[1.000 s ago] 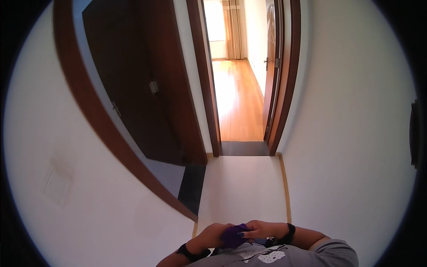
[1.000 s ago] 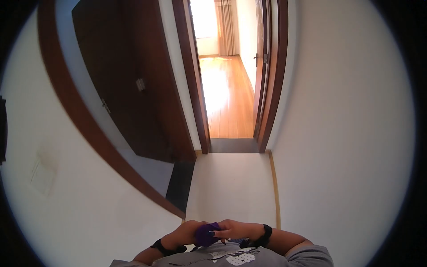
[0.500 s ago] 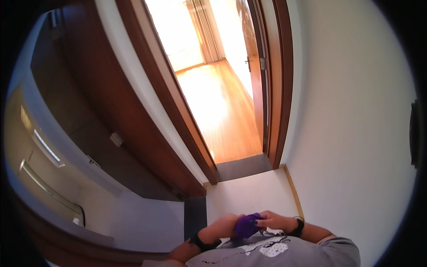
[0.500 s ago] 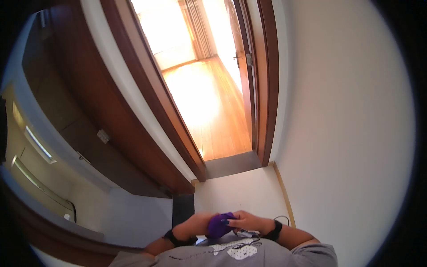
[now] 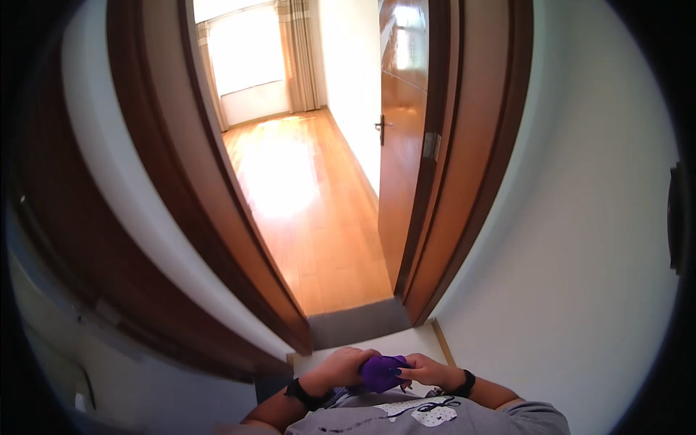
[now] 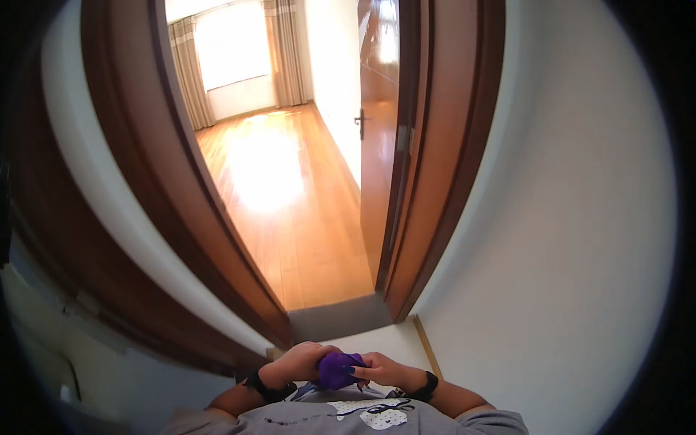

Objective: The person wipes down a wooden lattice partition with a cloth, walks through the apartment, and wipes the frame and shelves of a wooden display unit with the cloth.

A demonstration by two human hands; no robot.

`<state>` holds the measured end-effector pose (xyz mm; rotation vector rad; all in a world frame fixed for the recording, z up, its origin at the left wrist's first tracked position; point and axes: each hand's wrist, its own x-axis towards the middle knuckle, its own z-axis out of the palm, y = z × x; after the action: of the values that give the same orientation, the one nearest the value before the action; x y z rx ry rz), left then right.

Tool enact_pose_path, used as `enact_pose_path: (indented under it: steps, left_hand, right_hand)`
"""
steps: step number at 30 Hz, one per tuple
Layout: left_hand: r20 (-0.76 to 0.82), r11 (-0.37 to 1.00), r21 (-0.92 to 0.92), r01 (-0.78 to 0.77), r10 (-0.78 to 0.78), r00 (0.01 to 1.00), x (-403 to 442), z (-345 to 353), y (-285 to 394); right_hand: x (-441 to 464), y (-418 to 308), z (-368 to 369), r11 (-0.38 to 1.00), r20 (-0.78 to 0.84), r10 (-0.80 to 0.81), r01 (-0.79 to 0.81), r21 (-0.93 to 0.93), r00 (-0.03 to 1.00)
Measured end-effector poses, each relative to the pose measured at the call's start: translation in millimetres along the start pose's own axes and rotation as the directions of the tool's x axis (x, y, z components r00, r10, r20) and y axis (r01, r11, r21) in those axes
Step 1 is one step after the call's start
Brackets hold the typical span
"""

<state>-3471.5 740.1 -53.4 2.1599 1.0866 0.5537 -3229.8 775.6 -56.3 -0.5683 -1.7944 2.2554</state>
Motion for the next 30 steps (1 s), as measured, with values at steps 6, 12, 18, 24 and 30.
enact_pose_path:
  steps: [6,12,18,24,30]
  left_hand:
    - [-0.031,0.994,-0.059,-0.094,0.092,0.995,94,-105,-99]
    - [0.096,0.986,-0.095,-0.136,0.145,0.985,186,-159,-168]
    - [0.099,0.981,-0.096,-0.167,0.177,0.979,273,-195,-240]
    - [0.137,0.984,-0.115,-0.137,0.152,0.979,366,-255,-298]
    - [0.145,0.972,-0.118,-0.202,0.218,0.965,449,-305,-317]
  right_hand:
    - [114,-74,-77,0.992,-0.121,-0.118,0.111,-0.063,0.986]
    - [163,-96,-149,0.99,-0.358,-0.119,0.136,0.024,0.926]
    - [220,-104,-253,0.992,-0.378,-0.109,0.124,0.017,0.919]
    - [284,-151,-349,0.974,-0.379,-0.202,0.227,0.022,0.903]
    - [313,-174,-427,0.969,-0.41,-0.239,0.24,-0.05,0.88]
